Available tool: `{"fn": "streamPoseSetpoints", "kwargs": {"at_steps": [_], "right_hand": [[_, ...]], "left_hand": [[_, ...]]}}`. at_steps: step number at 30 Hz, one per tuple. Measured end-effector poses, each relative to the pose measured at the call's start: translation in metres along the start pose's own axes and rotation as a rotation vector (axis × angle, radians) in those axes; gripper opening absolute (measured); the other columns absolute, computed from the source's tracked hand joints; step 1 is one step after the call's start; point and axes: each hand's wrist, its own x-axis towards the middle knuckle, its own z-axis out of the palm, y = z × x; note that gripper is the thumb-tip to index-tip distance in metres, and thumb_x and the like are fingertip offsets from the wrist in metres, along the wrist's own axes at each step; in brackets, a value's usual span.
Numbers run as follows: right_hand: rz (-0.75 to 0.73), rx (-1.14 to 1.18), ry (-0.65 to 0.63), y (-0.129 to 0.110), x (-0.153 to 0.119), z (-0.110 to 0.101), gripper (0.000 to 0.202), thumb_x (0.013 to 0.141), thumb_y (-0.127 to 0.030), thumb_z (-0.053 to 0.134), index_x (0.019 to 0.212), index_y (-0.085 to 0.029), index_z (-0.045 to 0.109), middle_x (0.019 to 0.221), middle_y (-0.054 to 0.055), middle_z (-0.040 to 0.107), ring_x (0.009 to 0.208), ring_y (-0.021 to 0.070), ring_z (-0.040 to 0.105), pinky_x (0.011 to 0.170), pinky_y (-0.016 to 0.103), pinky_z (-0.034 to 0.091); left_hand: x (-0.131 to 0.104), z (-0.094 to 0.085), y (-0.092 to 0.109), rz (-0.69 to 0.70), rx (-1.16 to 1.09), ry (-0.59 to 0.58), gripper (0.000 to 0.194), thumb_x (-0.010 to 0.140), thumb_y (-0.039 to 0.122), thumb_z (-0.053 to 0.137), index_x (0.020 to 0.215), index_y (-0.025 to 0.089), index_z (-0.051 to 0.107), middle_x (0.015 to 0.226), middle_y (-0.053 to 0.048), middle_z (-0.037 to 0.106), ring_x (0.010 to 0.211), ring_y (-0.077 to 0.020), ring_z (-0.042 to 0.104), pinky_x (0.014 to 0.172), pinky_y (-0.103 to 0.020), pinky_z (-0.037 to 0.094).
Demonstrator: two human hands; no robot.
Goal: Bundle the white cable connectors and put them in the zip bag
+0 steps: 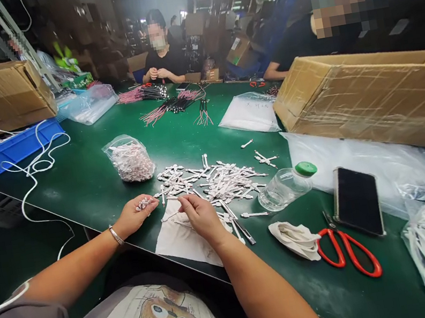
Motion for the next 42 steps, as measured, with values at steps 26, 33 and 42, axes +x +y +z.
{"fn": "streamPoseSetpoints", "kwargs": {"at_steps": [26,33,42], "right_hand": [[0.258,-0.047,-0.054,-0.008,-0.004,-0.029,0.023,0.074,-0.038,0.062,0.064,-0.017,0.062,0.054,-0.001,0.054,0.051,0.0118,0.048,0.051,0.025,0.039],[-0.284,-0.246,0.255,-0.016,-0.007,-0.024,0.032,0.079,-0.019,0.059,0.111,-0.02,0.058,0.105,0.009,0.059,0.098,0.0198,0.054,0.086,0.036,0.043],[-0.26,-0.108,0.279,-0.013,-0.008,-0.015,0.02,0.082,-0.011,0.054,0.095,-0.024,0.061,0.104,0.005,0.058,0.1,0.0187,0.054,0.09,0.039,0.041]], "left_hand": [[0.052,0.06,0.044,0.011,-0.163,-0.489,0.044,0.087,0.047,0.038,0.091,0.011,0.064,0.09,-0.009,0.066,0.086,-0.0171,0.06,0.082,-0.03,0.045],[0.049,0.052,0.04,-0.047,-0.068,-0.801,0.034,0.086,0.037,0.04,0.069,0.013,0.057,0.068,-0.003,0.06,0.062,-0.0101,0.053,0.062,-0.022,0.042],[0.041,0.058,0.044,-0.115,-0.039,-0.858,0.025,0.085,0.034,0.042,0.07,0.015,0.049,0.06,0.0,0.056,0.054,-0.0081,0.051,0.053,-0.019,0.039]]}}
